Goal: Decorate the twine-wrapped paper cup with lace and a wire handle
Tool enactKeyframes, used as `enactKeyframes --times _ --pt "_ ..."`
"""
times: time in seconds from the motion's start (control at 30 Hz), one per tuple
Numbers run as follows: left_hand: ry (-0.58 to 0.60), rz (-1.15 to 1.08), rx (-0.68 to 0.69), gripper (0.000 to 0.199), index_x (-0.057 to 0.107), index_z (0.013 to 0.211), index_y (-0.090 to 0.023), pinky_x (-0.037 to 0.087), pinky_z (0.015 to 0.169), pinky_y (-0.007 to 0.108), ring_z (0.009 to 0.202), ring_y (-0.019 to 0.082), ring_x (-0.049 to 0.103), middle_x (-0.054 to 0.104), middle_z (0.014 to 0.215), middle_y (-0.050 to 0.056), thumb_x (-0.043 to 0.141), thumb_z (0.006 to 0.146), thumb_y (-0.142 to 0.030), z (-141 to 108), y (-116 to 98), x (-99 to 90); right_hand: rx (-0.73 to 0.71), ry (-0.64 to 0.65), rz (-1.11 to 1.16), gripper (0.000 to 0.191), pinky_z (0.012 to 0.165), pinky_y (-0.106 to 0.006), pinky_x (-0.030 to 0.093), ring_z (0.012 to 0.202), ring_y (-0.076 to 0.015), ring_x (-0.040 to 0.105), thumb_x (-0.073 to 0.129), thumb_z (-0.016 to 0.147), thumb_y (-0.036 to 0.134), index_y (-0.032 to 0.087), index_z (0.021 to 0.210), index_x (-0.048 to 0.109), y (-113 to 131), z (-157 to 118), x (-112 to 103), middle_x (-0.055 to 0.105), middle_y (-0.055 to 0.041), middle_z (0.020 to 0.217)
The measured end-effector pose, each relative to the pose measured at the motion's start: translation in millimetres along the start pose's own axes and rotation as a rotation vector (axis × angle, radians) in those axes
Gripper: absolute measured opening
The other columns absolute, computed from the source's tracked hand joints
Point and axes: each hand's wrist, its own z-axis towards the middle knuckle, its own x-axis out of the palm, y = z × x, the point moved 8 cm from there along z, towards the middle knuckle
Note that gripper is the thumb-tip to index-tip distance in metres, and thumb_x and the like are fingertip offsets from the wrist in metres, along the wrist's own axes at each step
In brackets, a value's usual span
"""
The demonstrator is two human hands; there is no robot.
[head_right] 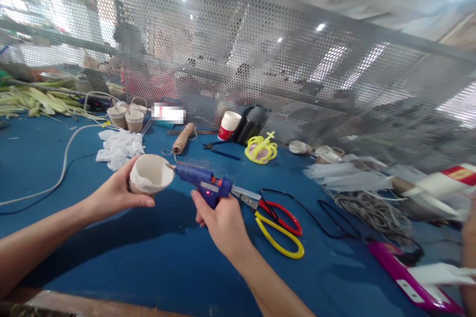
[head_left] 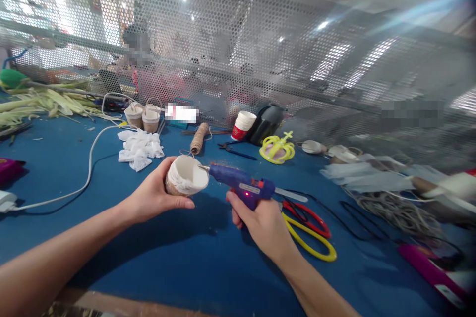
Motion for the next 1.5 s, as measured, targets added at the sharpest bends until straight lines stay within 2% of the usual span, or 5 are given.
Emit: enactKeyframes --times 0.3,0.6,0.9,1.3,1.5 --pt "-0.023 0.212 0.032 0.066 0.038 0.110 -0.017 0.039 0.088 0.036 0.100 0.021 0.049 0.053 0.106 0.006 0.074 0.055 -0.027 2 1 -4.3 0.031 0.036 -0.112 0.031 0.043 -0.024 0.041 0.036 -0.0118 0.049 0.057 0.071 0.037 0.018 0.048 0.049 3 -2 -9 0.051 0.0005 0.039" --pt "0.036 0.081 -0.005 0.061 0.035 0.118 -0.016 0.043 0.085 0.034 0.098 0.022 0.053 0.054 0.107 0.008 0.064 0.067 -0.032 -5 -5 0.1 0.211 0.194 0.739 0.025 0.034 -0.016 0.022 0.034 -0.0038 0.034 0.059 0.074 0.037 0.013 0.067 0.056 -11 0 11 0.040 0.0058 0.037" --pt "-0.024 0.084 0.046 0.059 0.036 0.113 -0.018 0.043 0.086 0.032 0.098 0.020 0.053 0.054 0.107 0.008 0.068 0.064 -0.029 -4 -4 -1.3 0.358 0.306 1.020 0.021 0.032 -0.012 0.019 0.035 0.0025 0.030 0.068 0.065 0.030 0.012 0.068 0.059 -18 -4 43 0.056 0.0011 0.062" --pt "-0.053 0.239 0.056 0.055 0.037 0.109 -0.018 0.043 0.083 0.030 0.094 0.018 0.053 0.054 0.103 0.005 0.066 0.063 -0.027 -2 -7 -3.8 0.030 -0.011 -0.035 0.036 0.045 -0.022 0.041 0.037 -0.0099 0.050 0.052 0.075 0.038 0.016 0.046 0.050 -2 -1 -1 0.051 -0.0003 0.040" --pt "-0.054 0.351 0.052 0.053 0.038 0.105 -0.018 0.042 0.083 0.031 0.092 0.018 0.052 0.054 0.101 0.004 0.066 0.061 -0.024 0 -7 -3.9 0.060 0.025 -0.181 0.034 0.041 -0.022 0.042 0.036 -0.0112 0.051 0.055 0.072 0.035 0.018 0.044 0.048 2 -1 -6 0.052 -0.0001 0.039"
